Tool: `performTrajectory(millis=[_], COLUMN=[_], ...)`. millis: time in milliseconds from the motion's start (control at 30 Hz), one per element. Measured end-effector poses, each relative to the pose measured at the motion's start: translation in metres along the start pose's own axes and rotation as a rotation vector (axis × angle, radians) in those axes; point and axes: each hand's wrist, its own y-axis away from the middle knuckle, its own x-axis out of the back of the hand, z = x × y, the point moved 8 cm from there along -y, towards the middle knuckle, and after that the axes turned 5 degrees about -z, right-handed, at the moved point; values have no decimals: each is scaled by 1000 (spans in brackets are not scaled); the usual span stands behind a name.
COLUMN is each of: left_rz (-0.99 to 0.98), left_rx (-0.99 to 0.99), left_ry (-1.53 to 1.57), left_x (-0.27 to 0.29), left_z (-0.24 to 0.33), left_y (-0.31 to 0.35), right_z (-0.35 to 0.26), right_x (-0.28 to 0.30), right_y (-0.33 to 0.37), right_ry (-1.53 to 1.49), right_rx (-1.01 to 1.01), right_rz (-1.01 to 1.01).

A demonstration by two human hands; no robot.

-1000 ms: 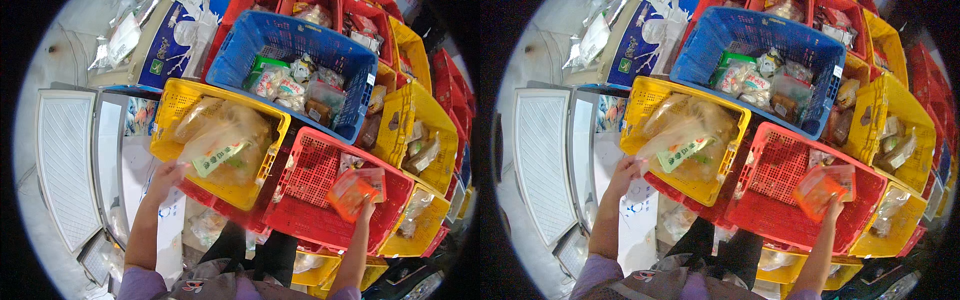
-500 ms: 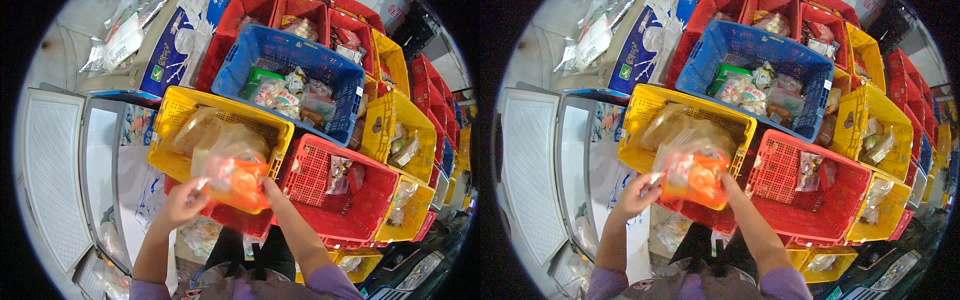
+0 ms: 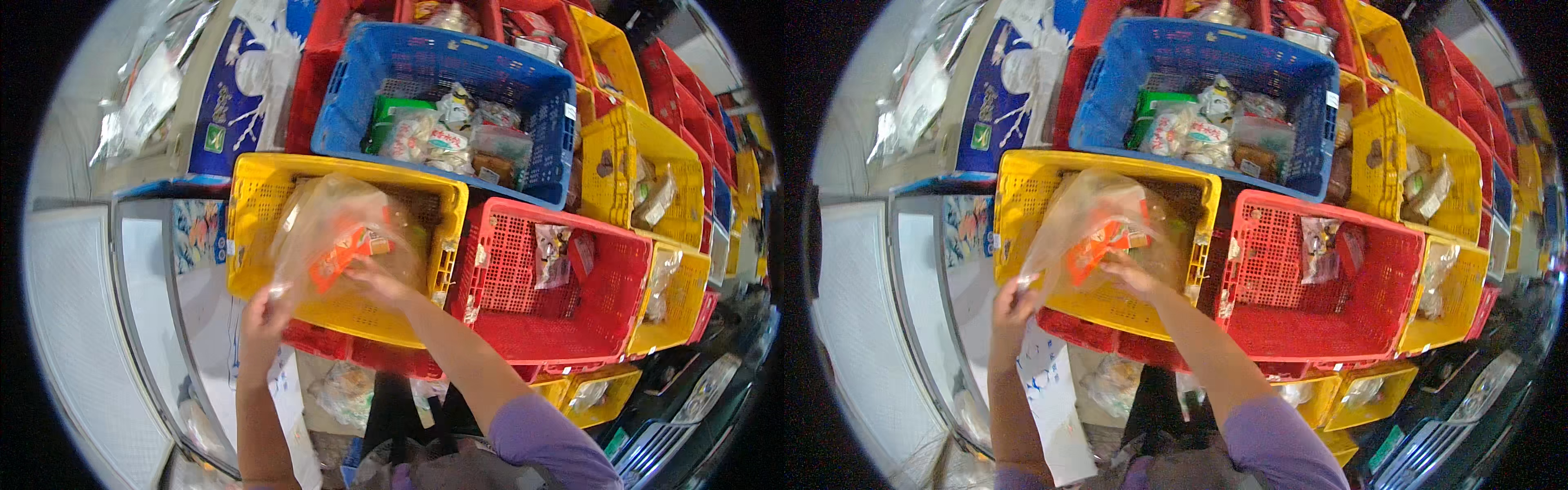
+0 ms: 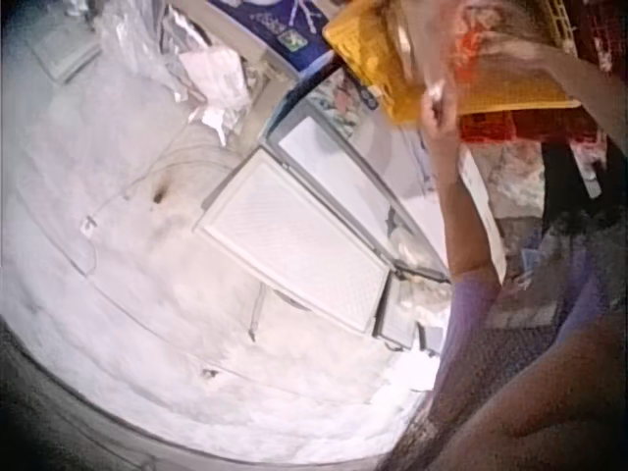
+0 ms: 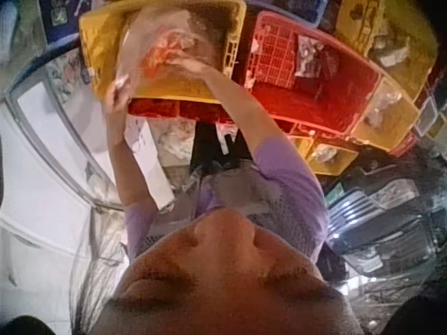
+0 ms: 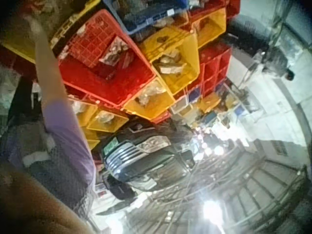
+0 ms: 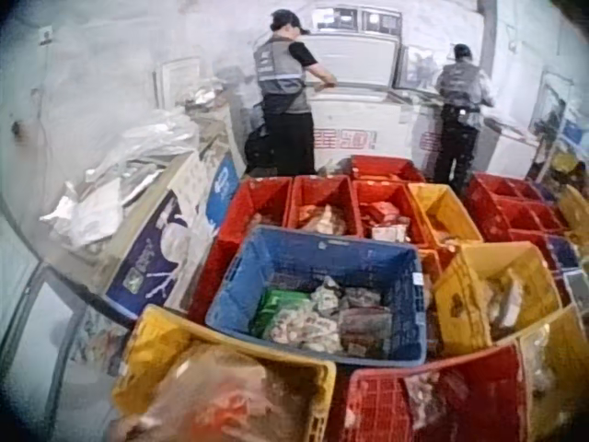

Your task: The person repeatedly picks packaged frozen items from stacked red, yellow, and blue crates, places them into clear plastic bags, ties the bags, and puts them into an open chest freezer. The person also moves crates to access items and continues the cycle of bagging and storing.

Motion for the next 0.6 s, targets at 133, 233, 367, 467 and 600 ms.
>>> performTrajectory(millis=[133,233,367,467,600], left_rz=[118,60,-111,74,274], left_rx=[24,111,354,328,268], left_ry=[-73,-91,-483,-255,287], left_x=[42,53,48,60,79], left_z=[-13,-29,-45,-26,-1], left_y=[-15,-29,-11,25,45], right_z=[-8,18,8,-66,-149], right_x=[61,71,32,23,39], right_y=[-6,8,65,144,246], right_ry=[1565,1827,1913,1876,1450], right_rx=[-157,-269,-103,264,760], right_rz=[168,59,16,146,316])
